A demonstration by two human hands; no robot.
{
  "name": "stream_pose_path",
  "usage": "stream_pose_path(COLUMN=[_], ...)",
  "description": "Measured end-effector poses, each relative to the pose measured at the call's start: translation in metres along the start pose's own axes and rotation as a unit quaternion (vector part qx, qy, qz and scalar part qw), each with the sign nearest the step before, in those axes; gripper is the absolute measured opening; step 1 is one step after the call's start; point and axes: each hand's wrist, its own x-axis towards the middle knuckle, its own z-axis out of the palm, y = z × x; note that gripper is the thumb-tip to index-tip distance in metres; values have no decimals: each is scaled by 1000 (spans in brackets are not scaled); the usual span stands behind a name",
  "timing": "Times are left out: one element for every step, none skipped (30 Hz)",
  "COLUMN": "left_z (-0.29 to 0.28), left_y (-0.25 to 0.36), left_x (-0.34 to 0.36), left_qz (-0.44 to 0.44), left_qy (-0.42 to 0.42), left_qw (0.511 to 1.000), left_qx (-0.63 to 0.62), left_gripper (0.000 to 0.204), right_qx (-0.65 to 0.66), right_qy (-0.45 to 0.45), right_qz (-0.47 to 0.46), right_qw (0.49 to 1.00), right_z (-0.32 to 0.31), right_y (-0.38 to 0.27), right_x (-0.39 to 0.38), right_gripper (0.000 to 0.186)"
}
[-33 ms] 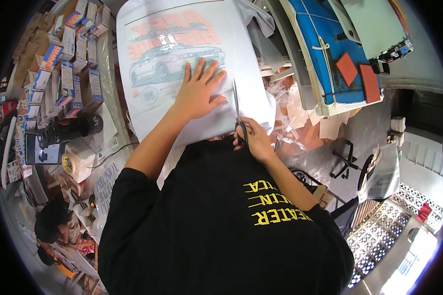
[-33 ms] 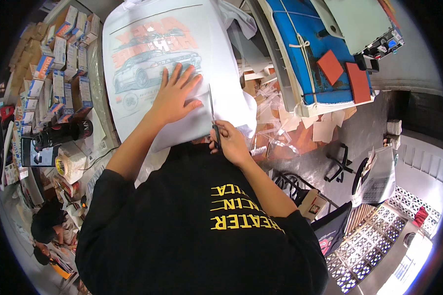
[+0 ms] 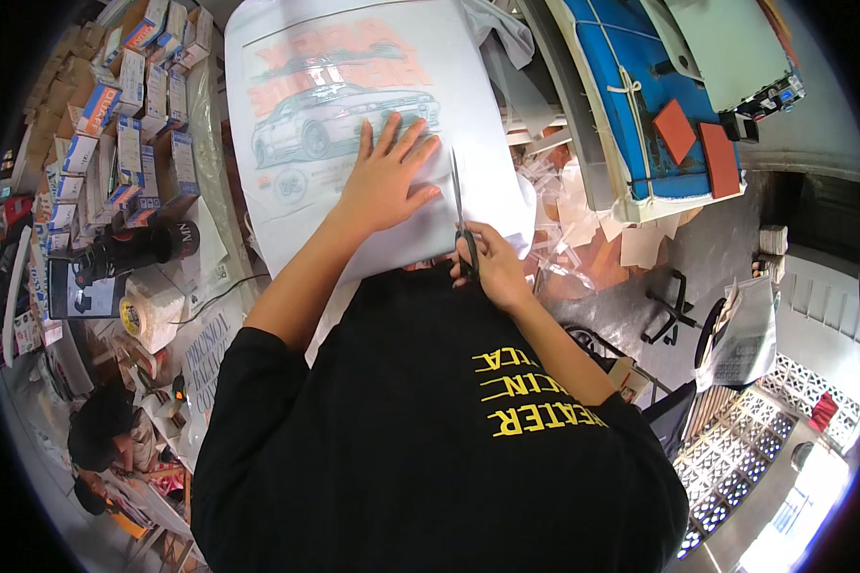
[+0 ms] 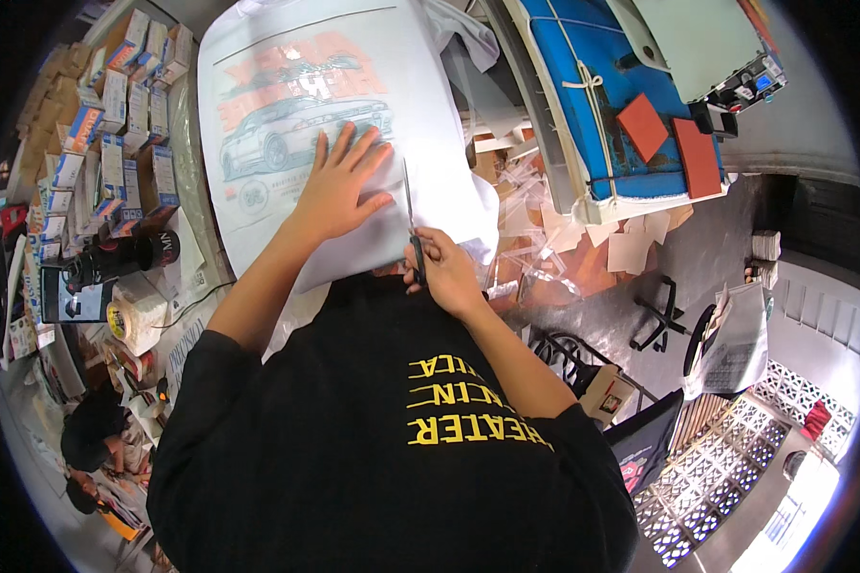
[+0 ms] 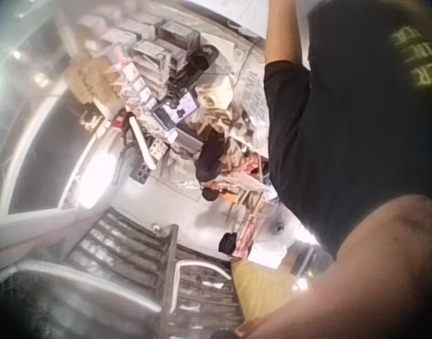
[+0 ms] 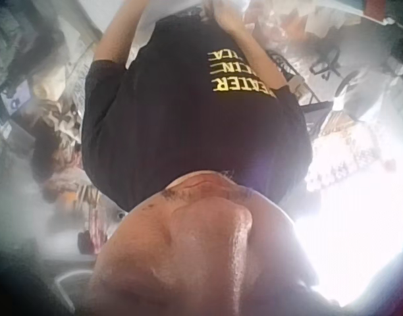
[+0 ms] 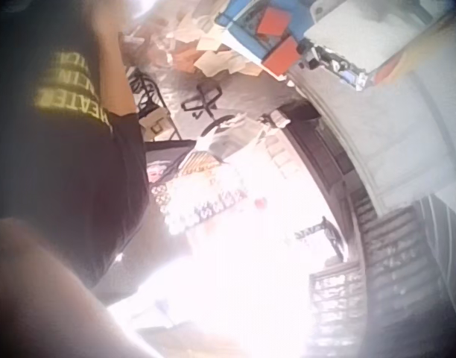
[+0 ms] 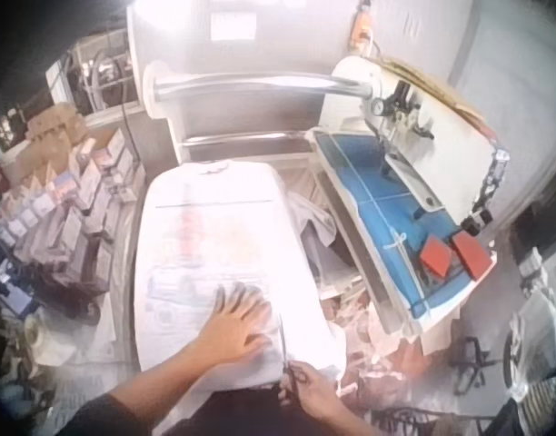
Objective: The person cuts a printed design sheet with scissors, aligns it on a white t-shirt, and smooths the shirt out on a work surface.
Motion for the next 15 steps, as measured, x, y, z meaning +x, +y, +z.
stream_pose_path(left_z=[2, 4, 6, 10, 13, 16, 17, 13, 12, 12, 12, 12, 12, 12, 13], left_y=[4, 8, 10, 10, 11, 11, 11, 13, 14, 14, 13, 13, 12, 12, 12], left_x=[-1, 0, 0, -2, -2, -2, -3, -3, -3, -4, -4, -5, -5, -5, -5], left_qz=[-3, -5, -8, 9, 25, 42, 43, 44, 46, 44, 44, 43, 42, 41, 41], left_qy=[20, 43, 66, 78, 92, 107, 114, 119, 125, 122, 119, 116, 118, 120, 121], left_qw=[1000, 999, 997, 996, 994, 991, 990, 990, 989, 989, 989, 989, 989, 989, 989], left_qx=[-9, -18, -27, -40, -54, -67, -66, -64, -63, -67, -70, -74, -74, -75, -77], left_gripper=[59, 54, 48, 42, 36, 31, 29, 27, 25, 26, 27, 27, 27, 27, 27], right_qx=[-8, -19, -30, -36, -43, -51, -51, -49, -47, -44, -41, -38, -36, -35, -34], right_qy=[10, 20, 27, 30, 33, 35, 33, 31, 29, 30, 30, 31, 29, 29, 29], right_qz=[2, 2, -5, 0, 4, 8, 4, 1, -3, -2, -1, -1, -1, -1, -2], right_qw=[1000, 1000, 999, 999, 999, 998, 998, 998, 998, 999, 999, 999, 999, 999, 999], right_z=[3, 6, 9, 12, 13, 13, 13, 13, 13, 12, 12, 12, 12, 11, 11], right_y=[-1, -4, -9, -12, -15, -18, -20, -22, -22, -22, -21, -21, -21, -20, -20], right_x=[3, 5, 5, 4, 3, 2, 1, 1, 0, 0, 0, 0, 0, 0, 0], right_gripper=[46, 46, 48, 49, 50, 51, 52, 52, 53, 53, 53, 53, 53, 53, 52])
